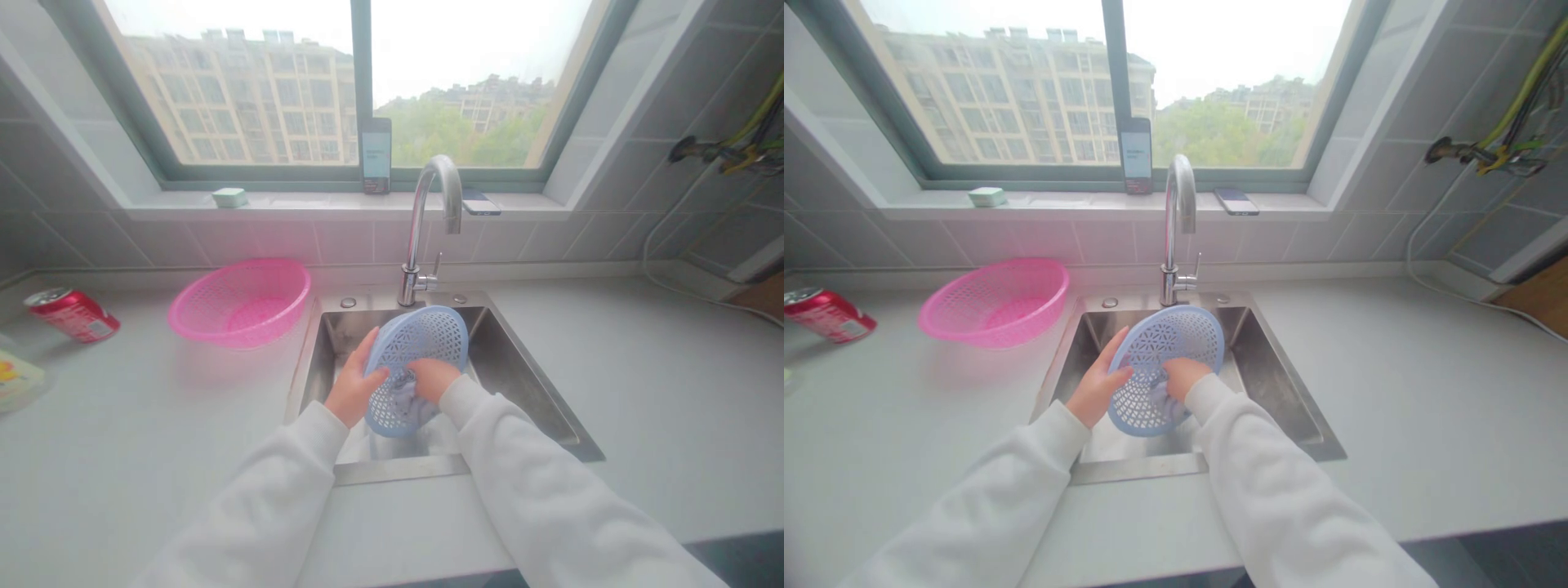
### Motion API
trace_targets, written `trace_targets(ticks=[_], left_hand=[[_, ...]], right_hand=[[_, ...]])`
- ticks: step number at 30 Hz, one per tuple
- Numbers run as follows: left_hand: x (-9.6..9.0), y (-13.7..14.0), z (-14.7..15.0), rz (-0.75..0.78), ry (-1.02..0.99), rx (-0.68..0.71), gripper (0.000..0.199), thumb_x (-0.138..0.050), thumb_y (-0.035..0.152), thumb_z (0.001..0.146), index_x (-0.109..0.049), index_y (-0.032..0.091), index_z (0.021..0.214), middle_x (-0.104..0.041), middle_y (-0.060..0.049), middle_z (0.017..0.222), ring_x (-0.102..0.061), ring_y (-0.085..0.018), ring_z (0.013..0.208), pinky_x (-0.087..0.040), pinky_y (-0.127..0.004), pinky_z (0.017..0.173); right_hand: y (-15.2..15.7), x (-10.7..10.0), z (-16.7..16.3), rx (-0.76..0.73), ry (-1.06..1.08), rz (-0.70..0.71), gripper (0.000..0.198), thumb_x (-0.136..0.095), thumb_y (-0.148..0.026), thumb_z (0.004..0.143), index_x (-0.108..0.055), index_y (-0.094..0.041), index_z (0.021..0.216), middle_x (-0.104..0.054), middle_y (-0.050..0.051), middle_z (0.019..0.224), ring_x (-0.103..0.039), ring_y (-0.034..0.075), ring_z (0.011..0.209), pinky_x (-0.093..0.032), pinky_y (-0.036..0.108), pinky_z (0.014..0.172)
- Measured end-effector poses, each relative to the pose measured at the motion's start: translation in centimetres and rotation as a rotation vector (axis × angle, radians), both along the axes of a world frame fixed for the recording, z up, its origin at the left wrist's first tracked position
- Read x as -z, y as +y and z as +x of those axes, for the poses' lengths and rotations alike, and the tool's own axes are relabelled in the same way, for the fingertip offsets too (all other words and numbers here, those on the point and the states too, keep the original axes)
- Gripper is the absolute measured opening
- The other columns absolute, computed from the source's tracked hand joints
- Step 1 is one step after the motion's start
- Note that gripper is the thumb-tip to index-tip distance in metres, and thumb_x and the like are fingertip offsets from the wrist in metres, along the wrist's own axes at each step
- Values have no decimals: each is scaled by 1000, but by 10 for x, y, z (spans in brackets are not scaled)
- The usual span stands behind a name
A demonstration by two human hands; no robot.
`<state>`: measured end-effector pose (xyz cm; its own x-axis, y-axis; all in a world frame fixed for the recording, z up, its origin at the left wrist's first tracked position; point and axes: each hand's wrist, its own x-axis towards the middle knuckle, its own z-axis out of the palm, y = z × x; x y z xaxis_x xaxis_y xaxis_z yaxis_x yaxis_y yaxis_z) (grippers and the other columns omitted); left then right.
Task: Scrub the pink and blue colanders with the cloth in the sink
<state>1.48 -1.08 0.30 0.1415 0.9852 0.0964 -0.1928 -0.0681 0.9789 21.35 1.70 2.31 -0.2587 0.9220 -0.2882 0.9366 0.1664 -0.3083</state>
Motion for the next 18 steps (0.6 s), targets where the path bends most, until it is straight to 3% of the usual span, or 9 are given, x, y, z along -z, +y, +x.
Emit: trace_targets(ticks=[5,9,12,14,18], left_hand=[[3,1,-3,28,64,13,96,-78,25,71,-43,31,160,-61,-7,151,-53,-36,143,-35,-53,125],[-2,-1,1,33,17,9,102,-76,21,68,-39,31,162,-60,-7,153,-54,-37,142,-36,-53,125],[-6,-3,5,-17,-41,49,104,-76,20,66,-38,31,163,-63,-8,149,-57,-38,138,-39,-56,122],[-8,-4,8,-59,-67,105,103,-81,24,68,-40,32,162,-65,-9,146,-59,-40,135,-43,-58,119],[-10,-6,13,-47,-196,141,87,-85,54,79,-52,28,154,-67,-12,144,-57,-41,138,-44,-56,118]], right_hand=[[14,-18,17,297,-79,98,37,-54,-16,91,-71,-18,123,-75,19,127,-71,36,118,-55,47,95],[17,-24,24,483,216,351,47,-58,-14,85,-66,-20,131,-73,16,130,-70,36,119,-54,49,100],[15,-16,23,460,587,588,49,-64,-19,82,-65,-21,131,-73,15,129,-67,36,122,-50,53,109],[11,-9,17,401,794,647,46,-66,-26,82,-65,-22,128,-73,14,126,-67,35,122,-49,55,112],[-2,-6,-1,129,988,440,42,-73,-33,79,-68,-24,119,-76,10,120,-70,32,116,-53,49,108]])
